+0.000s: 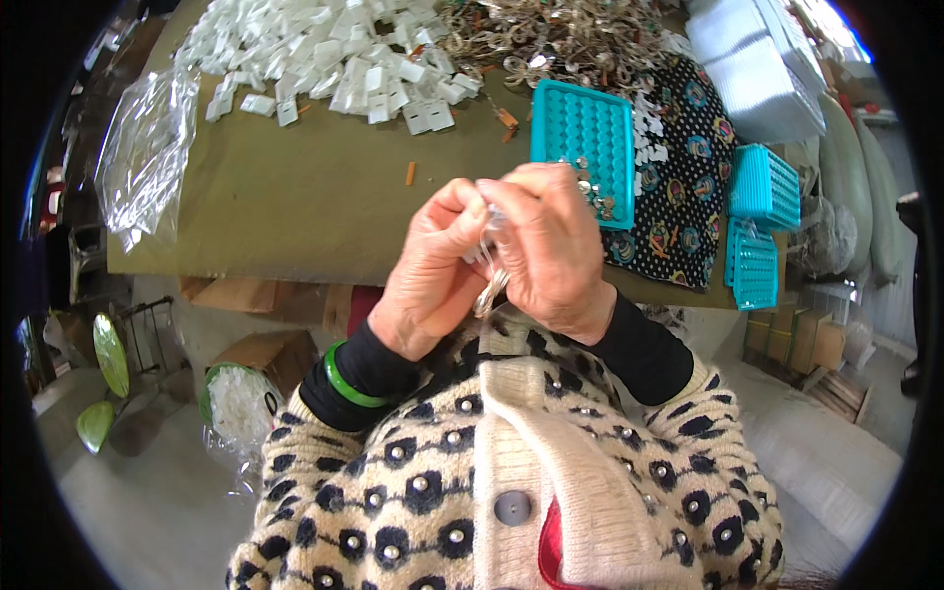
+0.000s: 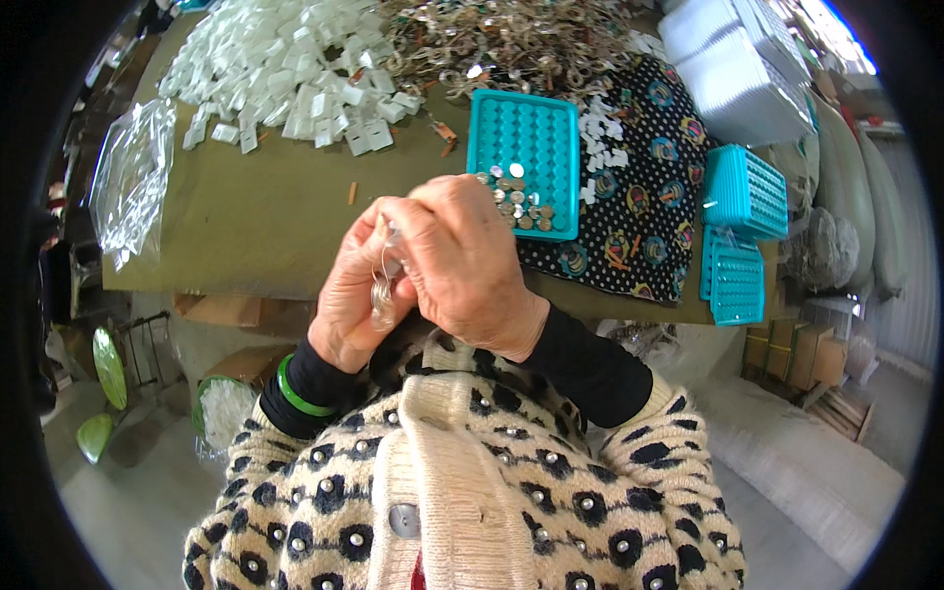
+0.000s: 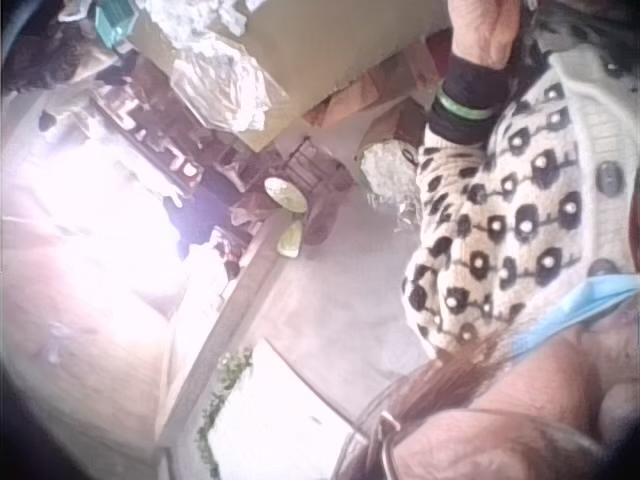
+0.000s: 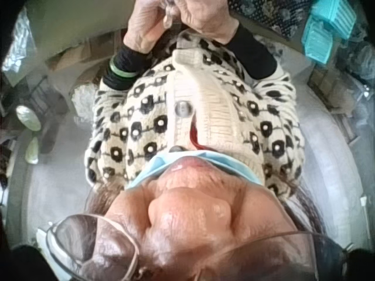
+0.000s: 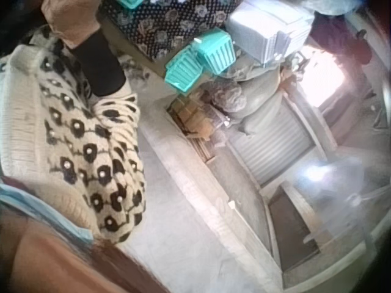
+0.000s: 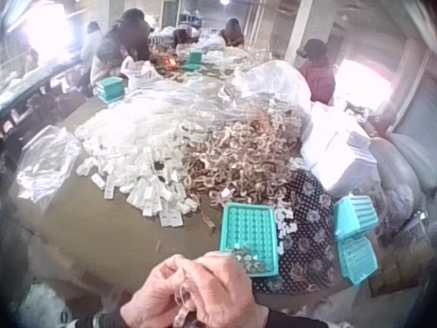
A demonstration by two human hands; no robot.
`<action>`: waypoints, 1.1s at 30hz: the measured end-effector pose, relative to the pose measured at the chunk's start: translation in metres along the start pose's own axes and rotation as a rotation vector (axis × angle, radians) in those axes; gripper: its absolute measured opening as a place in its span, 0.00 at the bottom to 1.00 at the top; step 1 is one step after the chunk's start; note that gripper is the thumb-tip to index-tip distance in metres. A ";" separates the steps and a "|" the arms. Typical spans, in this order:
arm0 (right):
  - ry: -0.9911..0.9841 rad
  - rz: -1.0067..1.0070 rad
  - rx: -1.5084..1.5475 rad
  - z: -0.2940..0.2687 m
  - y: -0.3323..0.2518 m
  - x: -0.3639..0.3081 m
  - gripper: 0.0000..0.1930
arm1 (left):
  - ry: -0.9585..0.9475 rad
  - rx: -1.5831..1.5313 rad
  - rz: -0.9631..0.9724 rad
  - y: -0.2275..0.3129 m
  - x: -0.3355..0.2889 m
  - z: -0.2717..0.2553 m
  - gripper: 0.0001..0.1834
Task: The person assembles small white plastic housings with metal contacts and wires. They repeatedly pick a housing, insert a contact, and attach a wire, then place the finished unit on the table. The process is repeated for multiple units throughout the clip.
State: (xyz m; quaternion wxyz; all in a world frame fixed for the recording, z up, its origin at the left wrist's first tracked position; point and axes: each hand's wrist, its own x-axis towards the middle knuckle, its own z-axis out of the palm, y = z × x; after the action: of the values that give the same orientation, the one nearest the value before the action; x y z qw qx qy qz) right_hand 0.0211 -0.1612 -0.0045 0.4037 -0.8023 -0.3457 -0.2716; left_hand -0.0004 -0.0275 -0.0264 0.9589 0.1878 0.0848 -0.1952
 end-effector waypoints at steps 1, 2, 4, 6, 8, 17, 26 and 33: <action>-0.060 0.007 0.005 -0.007 -0.001 -0.001 0.17 | -0.027 0.037 -0.008 0.006 0.000 -0.001 0.06; -0.118 0.006 -0.016 -0.014 -0.002 -0.002 0.19 | -0.061 0.082 -0.023 0.013 0.000 -0.002 0.06; -0.161 0.031 -0.005 -0.036 -0.003 -0.008 0.19 | -0.121 0.128 0.018 0.025 -0.002 -0.004 0.09; -0.085 0.172 -0.110 -0.061 0.003 -0.014 0.15 | -0.075 0.139 0.040 0.031 -0.001 -0.006 0.10; 0.019 0.321 -0.253 -0.081 0.022 -0.020 0.10 | -0.110 0.127 0.061 0.033 0.001 -0.007 0.11; -0.140 0.362 -0.596 -0.093 0.082 -0.056 0.08 | -0.073 0.228 0.047 0.013 0.008 -0.008 0.15; -0.032 0.523 -0.290 -0.100 0.084 -0.055 0.07 | -0.035 0.213 -0.049 0.009 0.010 -0.009 0.18; 0.235 0.937 0.529 -0.110 0.051 -0.035 0.03 | -0.032 0.216 -0.069 0.007 0.009 -0.008 0.17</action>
State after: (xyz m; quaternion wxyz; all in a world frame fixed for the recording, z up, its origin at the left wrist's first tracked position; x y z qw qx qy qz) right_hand 0.0218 -0.2870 0.0056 0.7053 -0.7057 0.0395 -0.0545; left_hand 0.0096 -0.0220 -0.0333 0.9270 0.2838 0.0542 -0.2392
